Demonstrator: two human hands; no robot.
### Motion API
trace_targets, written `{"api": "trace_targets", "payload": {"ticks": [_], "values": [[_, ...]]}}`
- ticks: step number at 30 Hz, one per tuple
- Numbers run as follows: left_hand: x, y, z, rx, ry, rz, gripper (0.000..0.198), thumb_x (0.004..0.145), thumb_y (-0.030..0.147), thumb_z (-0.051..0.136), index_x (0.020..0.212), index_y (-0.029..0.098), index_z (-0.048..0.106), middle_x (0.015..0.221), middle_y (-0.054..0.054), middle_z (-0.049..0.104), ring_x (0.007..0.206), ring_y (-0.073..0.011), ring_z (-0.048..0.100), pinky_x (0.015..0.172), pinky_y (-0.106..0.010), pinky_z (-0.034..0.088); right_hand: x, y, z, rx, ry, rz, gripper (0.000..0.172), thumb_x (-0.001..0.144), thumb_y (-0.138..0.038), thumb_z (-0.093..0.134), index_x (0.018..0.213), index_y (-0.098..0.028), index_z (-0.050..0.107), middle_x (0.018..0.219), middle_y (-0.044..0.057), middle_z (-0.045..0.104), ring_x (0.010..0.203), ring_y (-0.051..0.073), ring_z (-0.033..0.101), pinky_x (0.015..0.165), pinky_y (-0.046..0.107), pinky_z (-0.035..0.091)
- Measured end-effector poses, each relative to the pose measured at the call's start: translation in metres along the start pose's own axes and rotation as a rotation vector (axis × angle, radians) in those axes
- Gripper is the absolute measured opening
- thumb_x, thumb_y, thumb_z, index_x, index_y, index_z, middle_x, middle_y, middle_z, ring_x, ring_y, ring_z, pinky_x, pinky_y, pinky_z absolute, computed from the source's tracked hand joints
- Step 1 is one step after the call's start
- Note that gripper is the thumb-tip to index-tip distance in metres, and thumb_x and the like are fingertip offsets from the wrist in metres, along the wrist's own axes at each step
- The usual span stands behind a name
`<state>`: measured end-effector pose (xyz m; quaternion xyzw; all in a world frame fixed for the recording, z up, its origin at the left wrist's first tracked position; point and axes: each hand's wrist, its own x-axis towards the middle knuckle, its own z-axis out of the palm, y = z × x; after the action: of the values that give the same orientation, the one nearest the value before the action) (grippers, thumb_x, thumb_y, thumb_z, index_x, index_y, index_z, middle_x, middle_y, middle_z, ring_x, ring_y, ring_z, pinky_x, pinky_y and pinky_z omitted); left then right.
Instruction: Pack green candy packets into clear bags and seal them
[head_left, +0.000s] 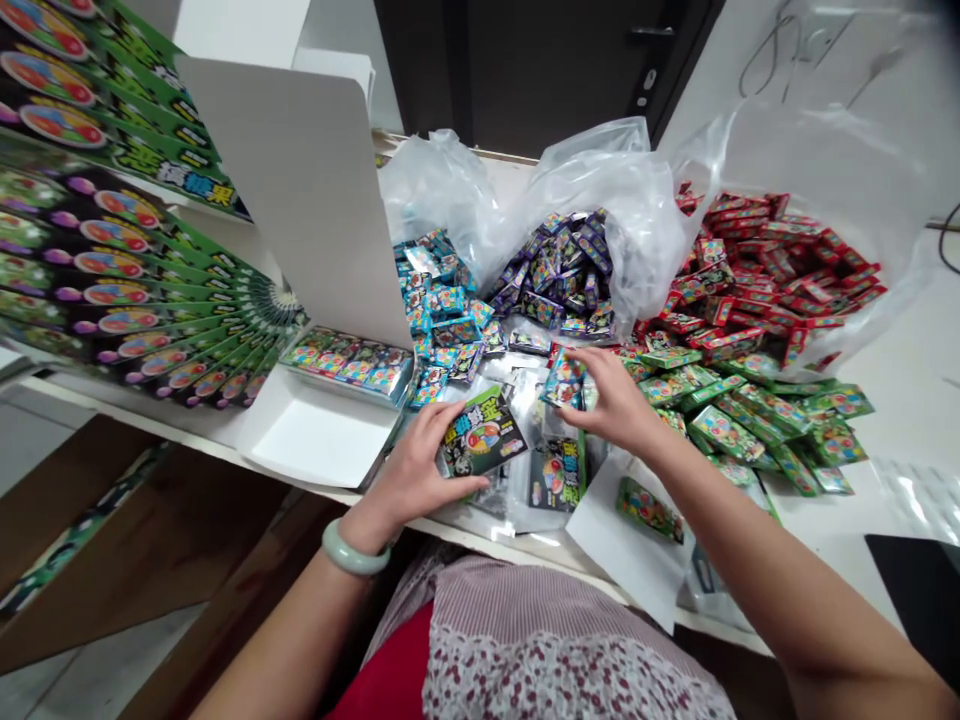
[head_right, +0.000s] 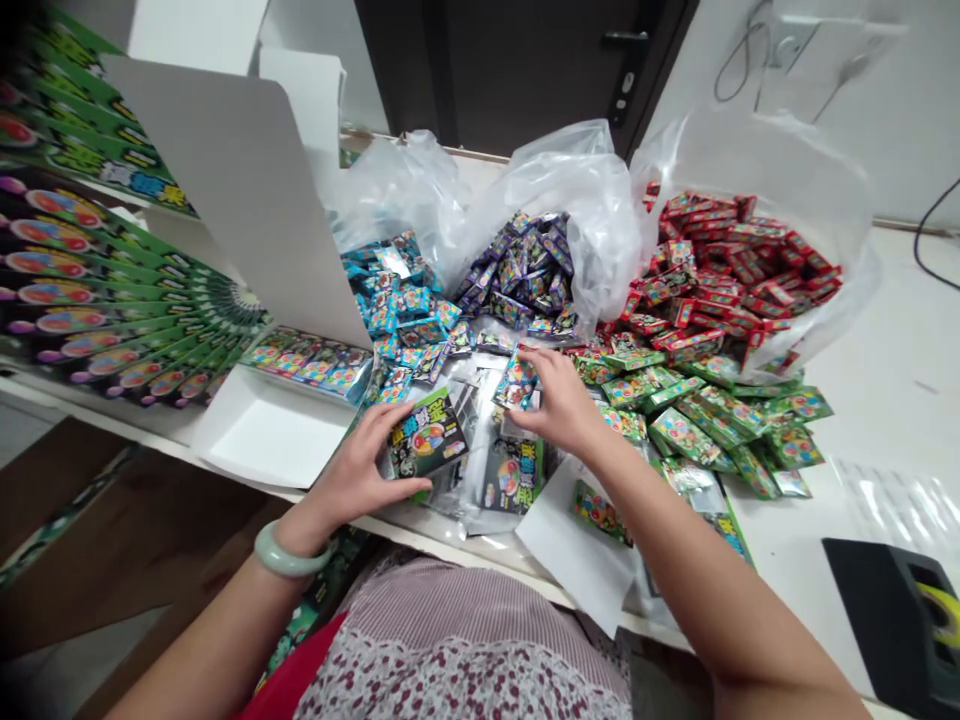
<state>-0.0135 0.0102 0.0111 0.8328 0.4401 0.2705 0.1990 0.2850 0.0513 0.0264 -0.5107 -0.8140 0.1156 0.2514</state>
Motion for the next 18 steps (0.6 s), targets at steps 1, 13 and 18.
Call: {"api": "trace_targets", "payload": {"ticks": [1,13,18], "values": [[0.001,0.001,0.0,0.008,-0.001,0.008,0.091,0.068,0.047,0.079,0.143,0.025,0.032,0.131,-0.014,0.045,0.123,-0.0339,0.047,0.104,-0.055,0.042,-0.002,-0.008,-0.01,0.001,0.03,-0.037,0.074,0.074,-0.034,0.07,0.14,-0.023,0.039,0.134,0.015,0.048,0.125,0.033,0.045,0.103,0.053,0.039],[0.007,0.002,0.008,-0.009,-0.06,0.146,0.099,0.068,0.054,0.077,0.147,0.021,0.028,0.131,-0.016,0.044,0.122,-0.0345,0.046,0.104,-0.054,0.042,-0.013,-0.048,-0.052,-0.241,-0.163,-0.198,0.066,0.079,-0.042,0.068,0.138,-0.021,0.046,0.134,0.017,0.049,0.122,0.037,0.046,0.1,0.055,0.041],[0.006,0.003,0.007,-0.017,-0.062,0.153,0.098,0.068,0.052,0.078,0.146,0.022,0.028,0.13,-0.015,0.045,0.122,-0.0336,0.047,0.103,-0.053,0.043,-0.012,-0.048,-0.055,-0.212,-0.283,-0.259,0.063,0.077,-0.04,0.069,0.135,-0.023,0.05,0.132,0.015,0.052,0.118,0.035,0.048,0.099,0.053,0.041]]}}
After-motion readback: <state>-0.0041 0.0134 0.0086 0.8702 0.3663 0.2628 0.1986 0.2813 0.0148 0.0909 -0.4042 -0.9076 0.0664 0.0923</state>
